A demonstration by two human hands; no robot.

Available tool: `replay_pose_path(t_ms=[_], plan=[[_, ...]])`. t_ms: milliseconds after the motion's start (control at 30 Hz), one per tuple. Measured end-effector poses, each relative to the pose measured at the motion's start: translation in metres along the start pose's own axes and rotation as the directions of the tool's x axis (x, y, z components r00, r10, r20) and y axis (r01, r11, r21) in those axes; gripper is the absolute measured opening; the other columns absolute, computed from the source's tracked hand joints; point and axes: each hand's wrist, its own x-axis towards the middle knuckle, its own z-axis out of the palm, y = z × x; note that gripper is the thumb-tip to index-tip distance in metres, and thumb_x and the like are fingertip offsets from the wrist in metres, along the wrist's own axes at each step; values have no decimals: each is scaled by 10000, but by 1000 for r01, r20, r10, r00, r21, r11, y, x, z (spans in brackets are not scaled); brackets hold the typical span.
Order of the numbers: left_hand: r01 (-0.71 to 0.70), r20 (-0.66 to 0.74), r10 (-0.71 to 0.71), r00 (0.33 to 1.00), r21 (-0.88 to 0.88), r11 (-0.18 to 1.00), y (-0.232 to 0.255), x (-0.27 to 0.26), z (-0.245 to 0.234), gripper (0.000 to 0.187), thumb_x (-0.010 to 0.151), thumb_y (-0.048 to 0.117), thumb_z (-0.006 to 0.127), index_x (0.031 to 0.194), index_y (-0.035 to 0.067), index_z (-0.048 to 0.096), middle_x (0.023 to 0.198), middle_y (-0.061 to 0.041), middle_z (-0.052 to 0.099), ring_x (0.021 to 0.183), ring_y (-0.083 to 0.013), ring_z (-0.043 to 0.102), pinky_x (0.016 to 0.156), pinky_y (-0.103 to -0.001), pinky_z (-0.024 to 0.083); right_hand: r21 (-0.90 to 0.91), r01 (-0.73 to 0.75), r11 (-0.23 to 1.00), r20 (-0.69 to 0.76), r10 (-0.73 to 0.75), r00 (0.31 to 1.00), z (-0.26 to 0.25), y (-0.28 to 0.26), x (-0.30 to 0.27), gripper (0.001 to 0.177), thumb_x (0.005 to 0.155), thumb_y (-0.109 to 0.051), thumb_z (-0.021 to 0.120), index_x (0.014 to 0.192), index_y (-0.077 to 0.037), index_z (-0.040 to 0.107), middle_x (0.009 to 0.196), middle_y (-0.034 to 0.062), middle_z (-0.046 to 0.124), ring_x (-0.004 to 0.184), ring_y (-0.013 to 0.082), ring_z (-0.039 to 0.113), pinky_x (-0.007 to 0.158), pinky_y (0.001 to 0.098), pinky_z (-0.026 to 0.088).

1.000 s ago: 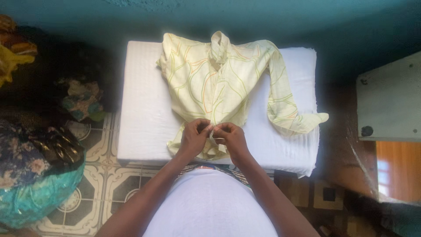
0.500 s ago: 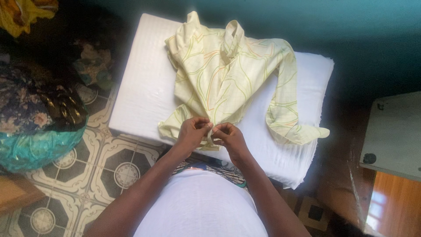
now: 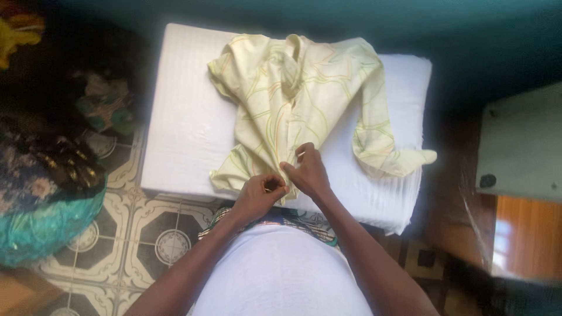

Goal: The person is folding a yellow patterned shirt on a white surface by hand, smoothing the fabric with their hands and aligning the sleeves and collar.

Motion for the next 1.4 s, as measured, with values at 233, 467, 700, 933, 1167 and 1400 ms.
replay_pose_path(t_ms=[233,467,700,933,1167,1400], plan=[[138,182,-132,974,-18,990,-30,5,-26,273,883,248,756,982,-6,748,858,-75,763,763,-139,678,721,-330,546,122,-107,987,-7,108,994,44,20,-2,543,758,-140,681,1250,-21,483,1012,193,631,909,328,664,826,429,535],[31,-92,-35,995,-43,999,-40,61,-55,513,834,382,812,1161,26,641,888,-57,707,727,-165,699,663,-336,569,395,-140,908,-9,156,988,65,5,-18,615,807,-80,752,1361,-38,486,1088,153,633,798,186,657,675,327,561],[86,8,-87,996,-248,965,-55,85,-56,332,915,275,762,1053,-23,709,812,-74,703,706,-145,639,639,-300,545,615,-269,741,19,327,945,73,-6,-21,332,887,-131,776,1172,23,703,986,75,745,825,100,662,727,236,543],[142,10,-161,987,-522,841,-62,58,-76,381,944,122,682,1268,80,486,824,-70,642,694,-136,610,617,-296,535,841,-234,488,-2,434,901,92,1,-34,310,905,-132,752,1141,62,700,950,58,718,807,105,654,724,251,548],[-43,-156,52,986,62,997,-82,54,-89,302,962,37,540,1249,131,554,918,-171,654,851,-332,655,817,-444,498,782,-239,575,-92,486,869,91,-3,-40,356,910,-131,707,1206,63,667,965,57,723,788,101,641,706,250,528],[-372,-314,501,807,388,843,-51,60,-80,188,858,87,661,1045,79,679,978,-206,645,922,-371,632,843,-460,483,635,-250,731,-80,384,920,90,9,-29,365,922,-124,729,1228,71,689,943,59,705,766,101,595,668,261,490]])
